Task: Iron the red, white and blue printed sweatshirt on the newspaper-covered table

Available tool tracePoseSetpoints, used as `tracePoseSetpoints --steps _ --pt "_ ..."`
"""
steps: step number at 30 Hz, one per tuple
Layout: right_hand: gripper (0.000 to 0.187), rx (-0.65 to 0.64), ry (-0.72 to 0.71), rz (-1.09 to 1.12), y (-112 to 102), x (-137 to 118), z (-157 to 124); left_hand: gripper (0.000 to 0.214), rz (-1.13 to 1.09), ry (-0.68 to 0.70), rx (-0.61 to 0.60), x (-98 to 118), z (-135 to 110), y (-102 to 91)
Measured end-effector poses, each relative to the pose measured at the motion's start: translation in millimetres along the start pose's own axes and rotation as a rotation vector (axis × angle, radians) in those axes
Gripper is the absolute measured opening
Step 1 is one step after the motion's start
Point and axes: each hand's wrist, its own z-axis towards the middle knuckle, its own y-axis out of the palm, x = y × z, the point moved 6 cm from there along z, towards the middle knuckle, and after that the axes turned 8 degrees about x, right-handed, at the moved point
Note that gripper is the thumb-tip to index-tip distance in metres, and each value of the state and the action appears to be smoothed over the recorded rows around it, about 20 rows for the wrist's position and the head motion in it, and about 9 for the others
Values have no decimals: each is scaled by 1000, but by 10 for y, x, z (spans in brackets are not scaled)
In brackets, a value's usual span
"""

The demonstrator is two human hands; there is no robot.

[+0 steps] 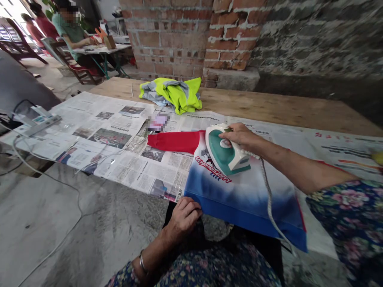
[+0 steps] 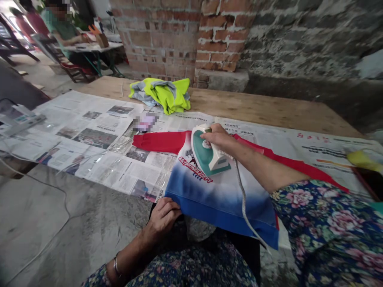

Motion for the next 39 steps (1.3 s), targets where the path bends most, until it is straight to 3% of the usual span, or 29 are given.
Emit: tracePoseSetpoints --steps 3,9,13,16,21,26,29,31,33,36,39 --pt "15 -125 1 7 73 -185 -260 22 22 7 34 32 -30 -40" --pt "21 -211 -256 57 214 -591 -964 18 117 -137 227 85 -66 -299" --pt "32 -361 -351 78 286 -673 -1444 16 92 -334 395 -22 -137 -569" --pt "36 -432 -373 79 260 -648 -1646 16 108 -444 480 -108 -193 -717" --pt "37 -358 -269 137 75 -476 -1462 16 135 -433 490 -115 -124 -714" --pt "31 -145 -166 52 -89 -391 -883 14 162 -195 250 35 148 -429" --pt "16 -145 -63 27 -15 -376 -562 19 158 -145 177 -28 282 -416" --pt "10 -187 -28 68 88 -388 -405 22 214 -158 157 -257 403 -516" --pt "12 -224 -13 131 195 -416 -303 25 322 -234 126 -684 578 -662" --pt "19 -261 2 201 325 -495 -240 34 500 -531 106 -1579 872 -899" --pt "22 -296 -6 242 420 -646 -238 56 541 -865 12 -2340 1061 -940"
